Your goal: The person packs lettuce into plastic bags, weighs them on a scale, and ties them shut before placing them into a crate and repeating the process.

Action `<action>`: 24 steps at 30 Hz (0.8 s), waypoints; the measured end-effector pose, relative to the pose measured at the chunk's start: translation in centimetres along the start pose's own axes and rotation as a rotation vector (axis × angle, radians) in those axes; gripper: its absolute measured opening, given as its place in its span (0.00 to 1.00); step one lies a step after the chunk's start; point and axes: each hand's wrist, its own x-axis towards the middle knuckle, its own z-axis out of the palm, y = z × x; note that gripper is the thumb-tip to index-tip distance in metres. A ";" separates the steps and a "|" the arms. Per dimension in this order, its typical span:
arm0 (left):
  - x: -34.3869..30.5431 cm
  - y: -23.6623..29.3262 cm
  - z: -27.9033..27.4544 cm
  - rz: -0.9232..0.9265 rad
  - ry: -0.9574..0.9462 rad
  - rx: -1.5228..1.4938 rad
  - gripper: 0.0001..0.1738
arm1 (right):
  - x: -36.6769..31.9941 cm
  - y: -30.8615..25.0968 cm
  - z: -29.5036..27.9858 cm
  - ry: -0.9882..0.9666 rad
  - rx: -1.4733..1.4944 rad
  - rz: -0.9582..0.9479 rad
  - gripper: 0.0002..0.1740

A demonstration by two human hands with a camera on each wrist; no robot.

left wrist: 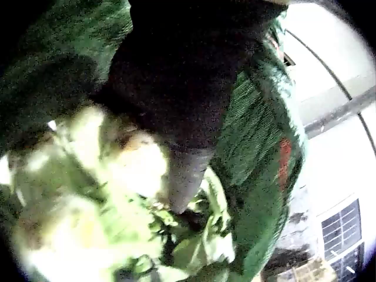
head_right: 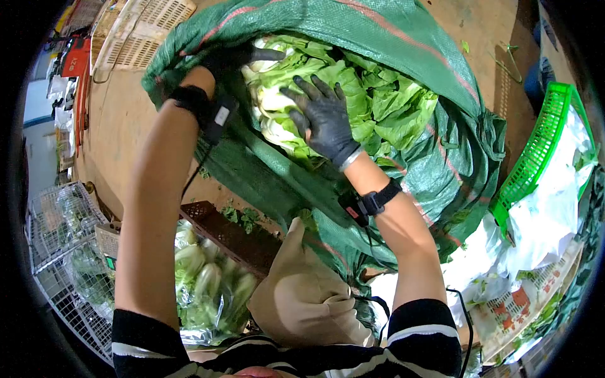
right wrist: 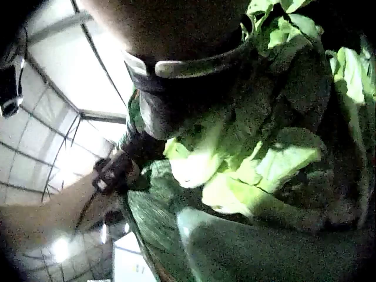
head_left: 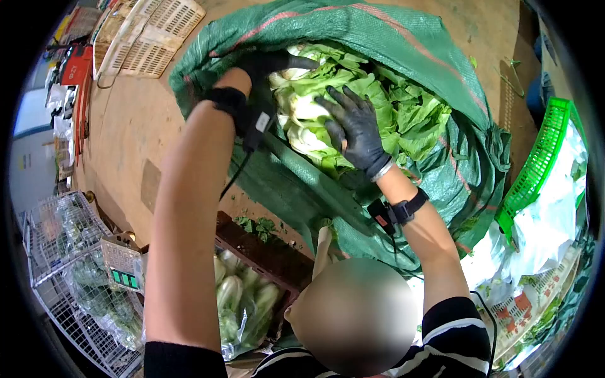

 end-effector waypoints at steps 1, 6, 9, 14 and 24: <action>-0.1 0.3 0.4 0.016 0.002 -0.015 0.19 | 0.7 0.2 0.2 0.073 0.109 0.026 0.22; 0.7 1.4 1.0 0.062 0.008 -0.081 0.18 | 1.0 -0.4 1.7 0.231 0.071 0.061 0.22; 0.4 2.1 0.3 0.093 0.021 -0.149 0.17 | 0.8 0.5 1.4 0.347 0.147 0.084 0.16; -1.7 4.1 -3.9 0.084 0.038 -0.456 0.16 | 2.1 -1.2 -3.3 0.460 0.242 0.093 0.12; -10.5 8.4 -3.2 0.036 0.226 -1.335 0.17 | -0.8 -10.7 -4.6 0.418 0.775 0.304 0.20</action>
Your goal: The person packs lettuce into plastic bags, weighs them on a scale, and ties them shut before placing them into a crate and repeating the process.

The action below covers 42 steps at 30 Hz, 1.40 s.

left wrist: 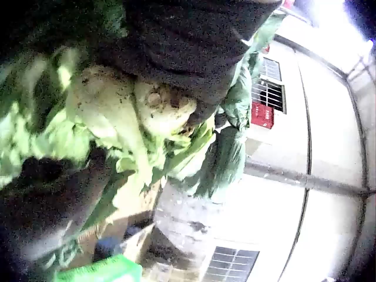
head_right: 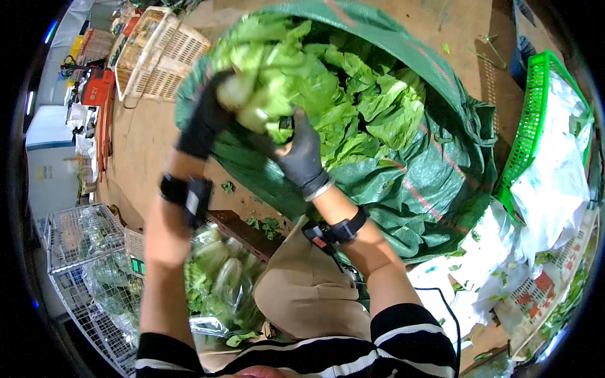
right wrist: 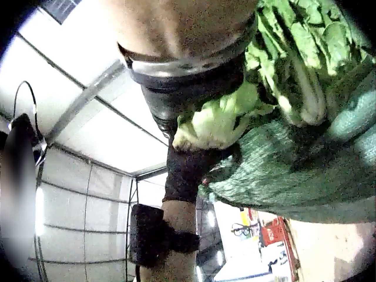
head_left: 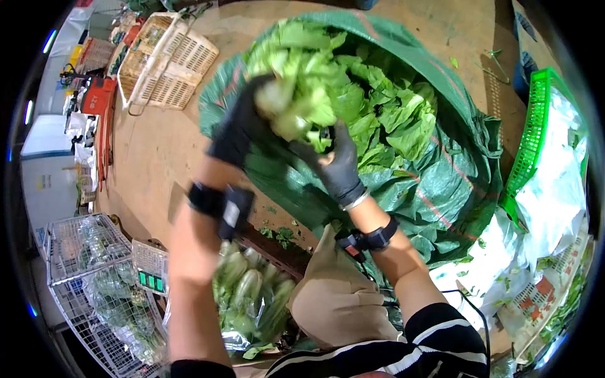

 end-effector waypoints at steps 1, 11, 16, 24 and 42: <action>-1.7 -1.1 1.9 -0.107 0.004 -0.366 0.17 | -0.4 -0.8 -0.2 0.013 -0.173 0.001 0.23; -16.8 4.5 13.5 0.207 -0.008 -0.826 0.19 | -7.4 -15.5 -4.0 -0.119 -0.531 -0.746 0.19; -25.8 6.8 17.1 0.120 0.042 -0.942 0.25 | -15.2 -19.8 -7.4 -0.143 -0.066 -0.510 0.17; -33.2 1.5 22.0 0.320 0.079 -1.085 0.29 | -21.6 -17.2 -9.7 -0.265 0.550 0.308 0.17; -36.8 -3.9 23.8 0.273 -0.115 -1.224 0.32 | -28.6 -19.8 -11.1 -0.069 0.748 0.427 0.10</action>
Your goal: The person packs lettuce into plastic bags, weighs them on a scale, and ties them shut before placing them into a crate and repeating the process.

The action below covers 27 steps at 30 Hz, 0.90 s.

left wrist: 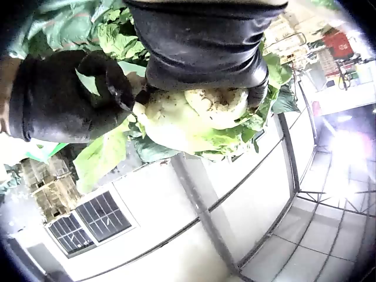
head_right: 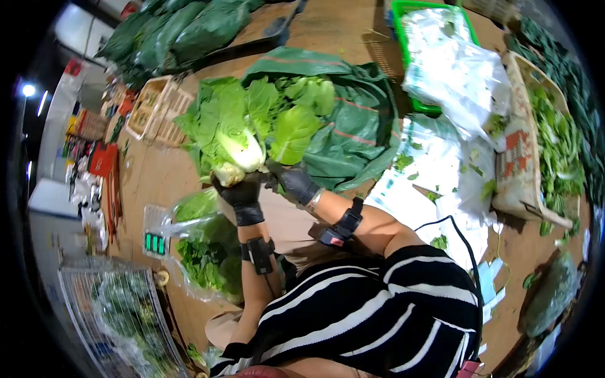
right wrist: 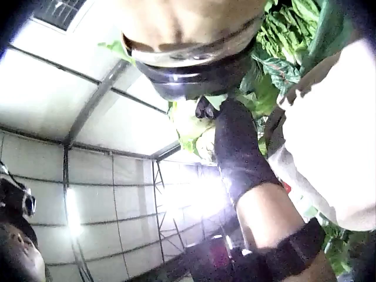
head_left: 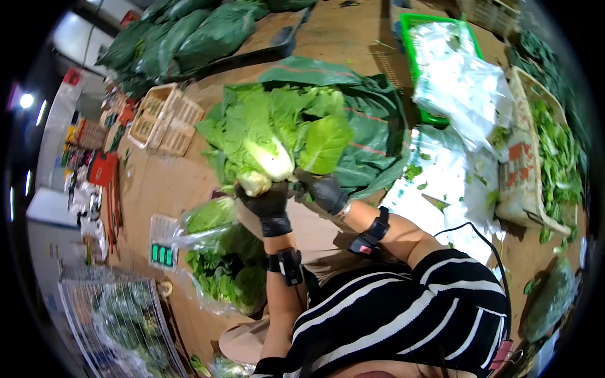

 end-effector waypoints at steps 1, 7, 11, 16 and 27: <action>0.0 0.4 -1.9 -0.048 -0.014 0.071 0.32 | 0.0 0.4 -0.7 -0.051 0.009 -0.047 0.11; 1.1 -2.1 1.1 -0.090 0.257 0.191 0.48 | -3.0 2.1 -6.5 0.122 -0.311 -0.266 0.17; 2.9 -0.6 -1.8 0.135 0.296 0.478 0.47 | -6.7 -7.0 -17.0 0.287 -0.497 -0.195 0.18; 1.8 0.9 -2.4 -0.089 0.177 0.311 0.26 | -13.1 -30.0 -35.7 0.841 -0.698 -0.609 0.22; 0.4 -1.3 5.5 -0.078 0.081 0.408 0.14 | -0.9 -5.3 -4.9 -0.593 -0.328 0.201 0.35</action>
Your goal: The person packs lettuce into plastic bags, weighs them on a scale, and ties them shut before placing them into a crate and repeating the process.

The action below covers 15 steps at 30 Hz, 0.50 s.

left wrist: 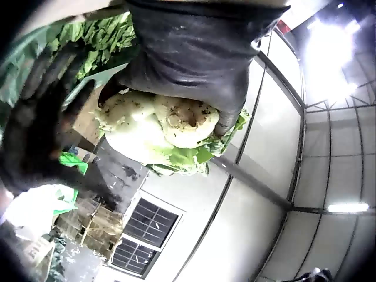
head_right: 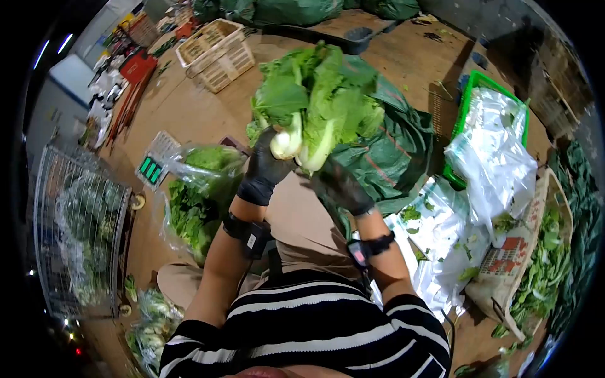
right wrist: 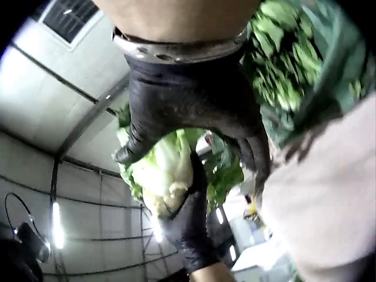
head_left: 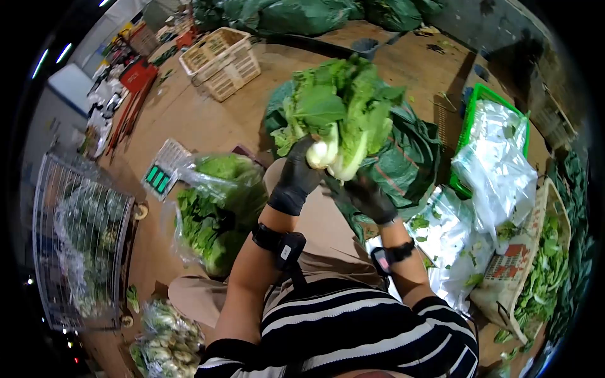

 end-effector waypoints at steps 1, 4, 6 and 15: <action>-1.6 0.2 1.9 0.059 0.115 0.026 0.14 | 2.5 1.0 0.1 -0.008 0.312 -0.139 0.35; -3.8 2.1 -0.2 -0.076 0.015 0.273 0.13 | 6.1 2.7 -0.4 -0.019 0.514 -0.187 0.35; -5.6 2.8 -0.1 -0.025 0.097 0.317 0.12 | 5.4 2.9 1.0 0.074 0.321 -0.097 0.42; -9.1 1.1 -7.5 0.663 0.275 0.651 0.17 | 5.3 -0.6 8.2 0.315 -1.034 -0.424 0.30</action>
